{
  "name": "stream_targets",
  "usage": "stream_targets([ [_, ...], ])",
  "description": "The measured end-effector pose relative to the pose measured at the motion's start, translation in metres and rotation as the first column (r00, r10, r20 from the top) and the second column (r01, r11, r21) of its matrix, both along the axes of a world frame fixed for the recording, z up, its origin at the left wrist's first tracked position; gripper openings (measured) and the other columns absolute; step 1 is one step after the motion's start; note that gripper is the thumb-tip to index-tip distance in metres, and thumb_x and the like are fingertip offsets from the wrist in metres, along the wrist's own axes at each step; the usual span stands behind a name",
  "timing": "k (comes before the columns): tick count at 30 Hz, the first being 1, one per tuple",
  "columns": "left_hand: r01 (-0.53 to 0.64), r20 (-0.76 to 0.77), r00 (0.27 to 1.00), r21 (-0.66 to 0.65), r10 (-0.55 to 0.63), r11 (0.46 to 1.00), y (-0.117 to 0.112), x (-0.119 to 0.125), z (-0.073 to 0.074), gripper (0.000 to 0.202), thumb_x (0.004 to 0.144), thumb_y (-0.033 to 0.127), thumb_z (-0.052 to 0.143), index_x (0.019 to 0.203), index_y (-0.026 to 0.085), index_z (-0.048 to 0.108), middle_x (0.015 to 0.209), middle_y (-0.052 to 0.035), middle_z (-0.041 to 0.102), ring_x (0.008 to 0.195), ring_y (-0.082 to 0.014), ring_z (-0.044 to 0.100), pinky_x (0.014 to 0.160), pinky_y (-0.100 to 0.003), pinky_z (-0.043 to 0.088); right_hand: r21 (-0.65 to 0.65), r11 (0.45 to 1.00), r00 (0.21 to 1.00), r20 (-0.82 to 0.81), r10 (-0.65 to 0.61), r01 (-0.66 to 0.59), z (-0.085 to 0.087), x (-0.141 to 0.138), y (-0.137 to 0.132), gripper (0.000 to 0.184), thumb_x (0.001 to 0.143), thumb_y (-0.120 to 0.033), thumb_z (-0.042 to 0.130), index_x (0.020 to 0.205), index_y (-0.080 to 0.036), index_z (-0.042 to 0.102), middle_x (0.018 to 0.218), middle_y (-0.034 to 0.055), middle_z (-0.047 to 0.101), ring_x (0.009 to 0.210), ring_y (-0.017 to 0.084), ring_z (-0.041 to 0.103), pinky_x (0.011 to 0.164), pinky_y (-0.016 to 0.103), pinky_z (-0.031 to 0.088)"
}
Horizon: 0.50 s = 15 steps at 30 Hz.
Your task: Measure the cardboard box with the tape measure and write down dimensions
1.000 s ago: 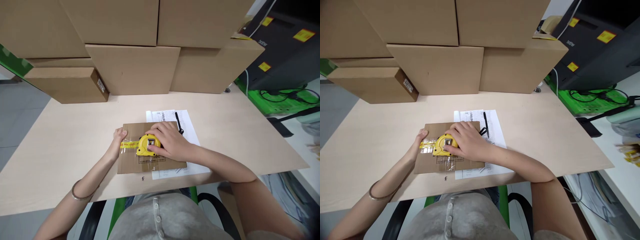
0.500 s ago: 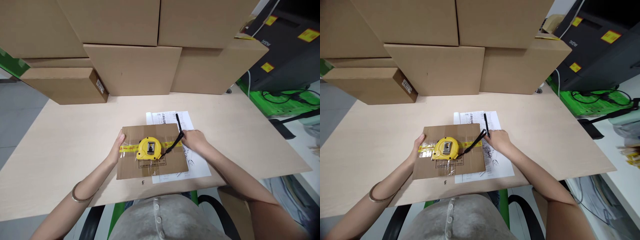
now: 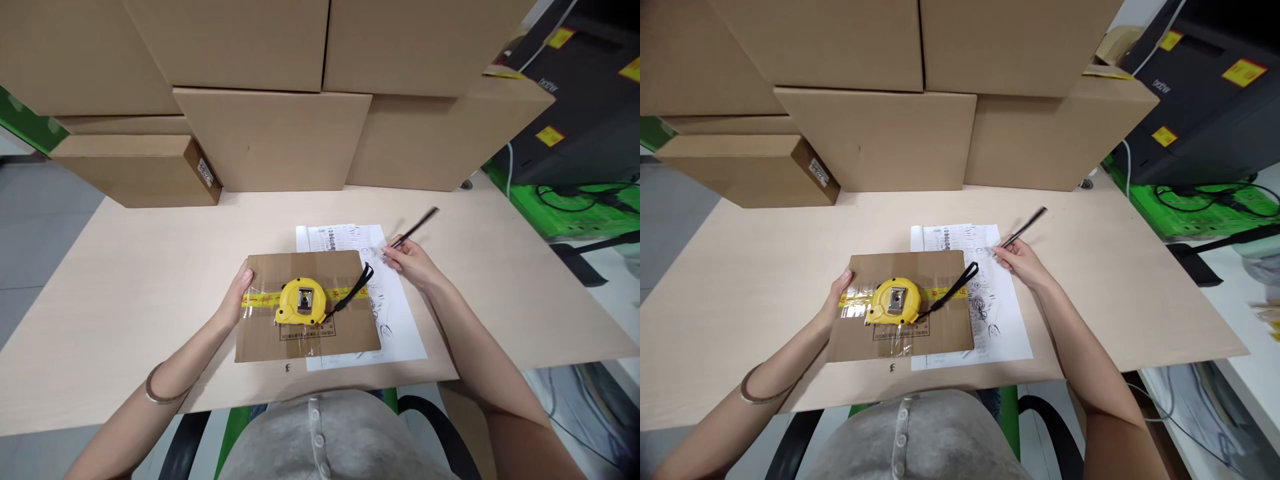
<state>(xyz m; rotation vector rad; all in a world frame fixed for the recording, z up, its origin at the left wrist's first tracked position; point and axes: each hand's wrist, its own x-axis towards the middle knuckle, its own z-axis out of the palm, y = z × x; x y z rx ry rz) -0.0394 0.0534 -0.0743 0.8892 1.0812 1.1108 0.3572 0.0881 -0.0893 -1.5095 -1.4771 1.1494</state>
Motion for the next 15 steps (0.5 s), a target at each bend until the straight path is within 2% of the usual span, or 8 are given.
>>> stream_targets([
  [4, 0.016, -0.047, 0.999, 0.037, -0.014, 0.999, 0.001, -0.002, -0.003, 0.059, 0.079, 0.067, 0.075, 0.116, 0.021, 0.074, 0.121, -0.0095, 0.077, 0.132, -0.0375, 0.062, 0.108, -0.045, 0.053, -0.041, 0.997, 0.997, -0.027, 0.071, -0.072, 0.000, -0.001, -0.007, 0.050, 0.075, -0.062, 0.080, 0.073, -0.024, 0.048, 0.052, -0.0071, 0.050, 0.043, 0.007, 0.037, 0.043, 0.023, 0.026],
  [7, 0.035, -0.044, 0.999, 0.053, -0.032, 0.998, 0.001, -0.004, -0.006, 0.062, 0.080, 0.068, 0.073, 0.120, 0.020, 0.072, 0.127, -0.0100, 0.075, 0.131, -0.0373, 0.062, 0.107, -0.044, 0.053, -0.081, 0.986, 0.989, -0.017, 0.146, -0.147, 0.007, -0.003, -0.021, 0.045, 0.073, -0.054, 0.084, 0.066, -0.022, 0.053, 0.052, -0.0049, 0.054, 0.046, 0.008, 0.042, 0.044, 0.023, 0.030],
  [10, 0.037, -0.041, 0.999, 0.058, -0.035, 0.998, 0.002, -0.005, -0.007, 0.060, 0.081, 0.067, 0.073, 0.118, 0.019, 0.072, 0.125, -0.0108, 0.075, 0.130, -0.0368, 0.063, 0.106, -0.043, 0.054, -0.105, 0.977, 0.982, 0.004, 0.188, -0.187, 0.012, -0.006, -0.043, 0.043, 0.070, -0.049, 0.086, 0.059, -0.020, 0.056, 0.054, -0.0027, 0.056, 0.050, 0.009, 0.047, 0.047, 0.023, 0.034],
  [12, 0.029, -0.054, 0.998, 0.067, -0.025, 0.997, 0.002, -0.005, -0.008, 0.058, 0.081, 0.066, 0.073, 0.115, 0.019, 0.073, 0.119, -0.0107, 0.077, 0.130, -0.0363, 0.064, 0.105, -0.043, 0.055, -0.100, 0.983, 0.987, 0.026, 0.156, -0.153, 0.010, -0.010, -0.061, 0.039, 0.070, -0.047, 0.085, 0.063, -0.021, 0.057, 0.055, -0.0023, 0.058, 0.049, 0.010, 0.049, 0.046, 0.023, 0.035],
  [15, 0.022, -0.074, 0.997, 0.088, -0.015, 0.996, 0.003, -0.005, -0.008, 0.056, 0.082, 0.066, 0.072, 0.112, 0.020, 0.073, 0.112, -0.0105, 0.078, 0.129, -0.0364, 0.064, 0.104, -0.044, 0.055, -0.049, 0.999, 0.997, 0.079, 0.016, -0.012, 0.002, -0.018, -0.091, 0.036, 0.077, -0.047, 0.079, 0.068, -0.022, 0.054, 0.051, -0.0040, 0.055, 0.043, 0.010, 0.046, 0.042, 0.024, 0.032],
])
